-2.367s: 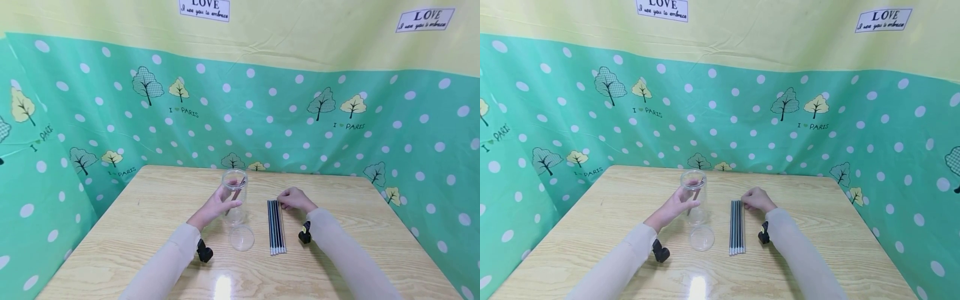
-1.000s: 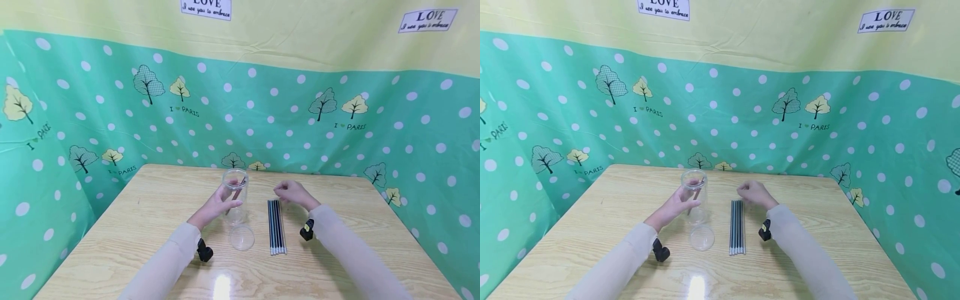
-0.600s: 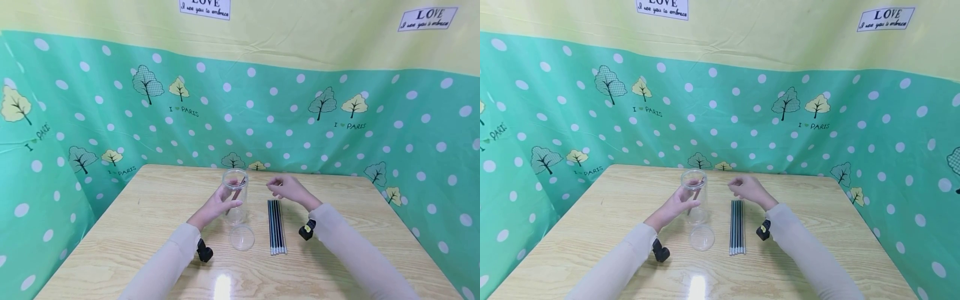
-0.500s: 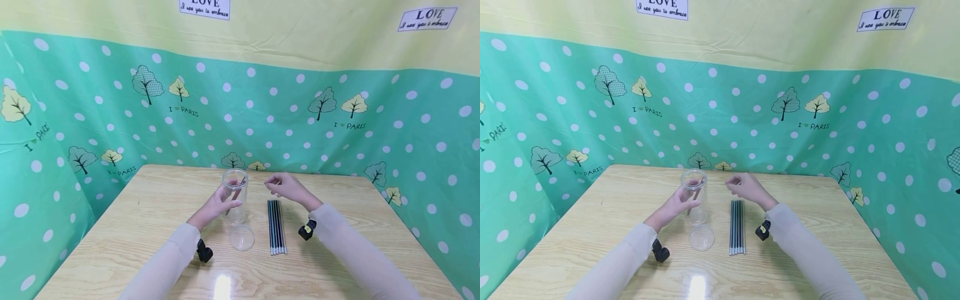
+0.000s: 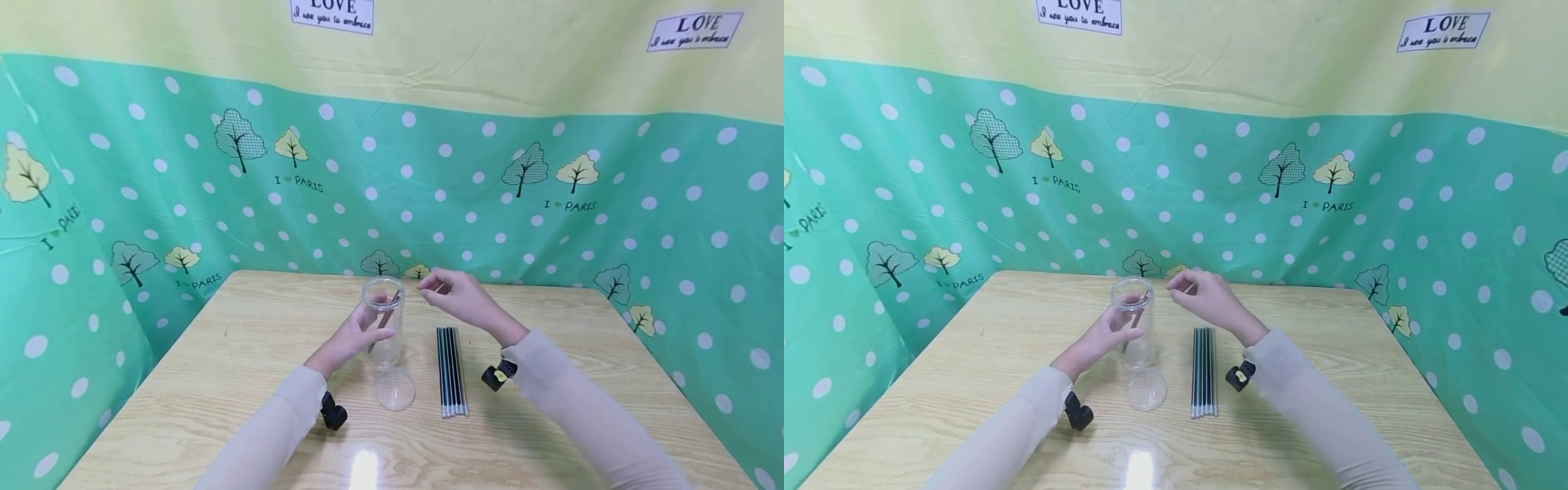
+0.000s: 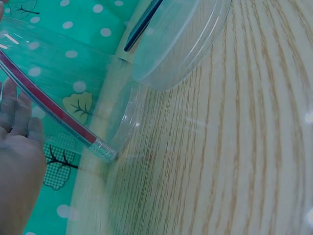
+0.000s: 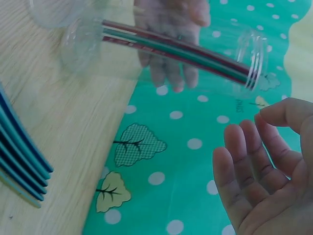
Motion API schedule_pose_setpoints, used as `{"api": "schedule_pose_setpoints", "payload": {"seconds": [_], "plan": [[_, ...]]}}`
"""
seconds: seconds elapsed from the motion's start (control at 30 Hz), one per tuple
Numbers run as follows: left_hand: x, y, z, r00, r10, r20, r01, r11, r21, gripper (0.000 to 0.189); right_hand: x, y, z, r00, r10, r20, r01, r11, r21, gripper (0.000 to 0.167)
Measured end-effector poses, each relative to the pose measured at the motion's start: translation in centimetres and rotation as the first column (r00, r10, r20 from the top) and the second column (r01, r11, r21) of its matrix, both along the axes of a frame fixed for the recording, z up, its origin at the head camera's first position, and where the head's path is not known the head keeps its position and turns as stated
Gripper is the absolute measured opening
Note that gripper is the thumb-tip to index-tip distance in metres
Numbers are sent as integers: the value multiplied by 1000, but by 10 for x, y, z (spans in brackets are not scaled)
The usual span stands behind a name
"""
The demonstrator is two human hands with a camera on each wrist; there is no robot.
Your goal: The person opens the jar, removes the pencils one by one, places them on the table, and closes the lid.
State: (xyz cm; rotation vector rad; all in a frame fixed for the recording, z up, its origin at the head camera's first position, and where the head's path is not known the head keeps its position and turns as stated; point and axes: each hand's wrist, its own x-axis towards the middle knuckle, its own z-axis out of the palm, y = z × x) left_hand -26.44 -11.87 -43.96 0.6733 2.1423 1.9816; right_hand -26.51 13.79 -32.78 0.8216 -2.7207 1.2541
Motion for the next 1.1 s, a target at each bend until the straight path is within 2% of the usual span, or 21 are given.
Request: {"api": "schedule_pose_setpoints", "payload": {"seconds": [0.2, 0.37, 0.77, 1.1], "plan": [[0, 0, 0, 1000, 0, -3, 0, 1000, 0, 75, 5, -7, 6, 1000, 25, -18, -25, 1000, -11, 12], [0, 0, 0, 1000, -4, -7, 5, 1000, 10, 74, 7, -14, 8, 996, 59, -65, -59, 998, -10, 11], [-1, 1, 0, 1000, -14, 1, 14, 1000, 20, 73, 6, -24, 7, 972, 154, -175, -146, 988, 57, 12], [-1, 0, 0, 1000, -20, -7, 20, 1000, 14, 73, 5, -31, 11, 968, 137, -211, -113, 986, 121, 12]]}}
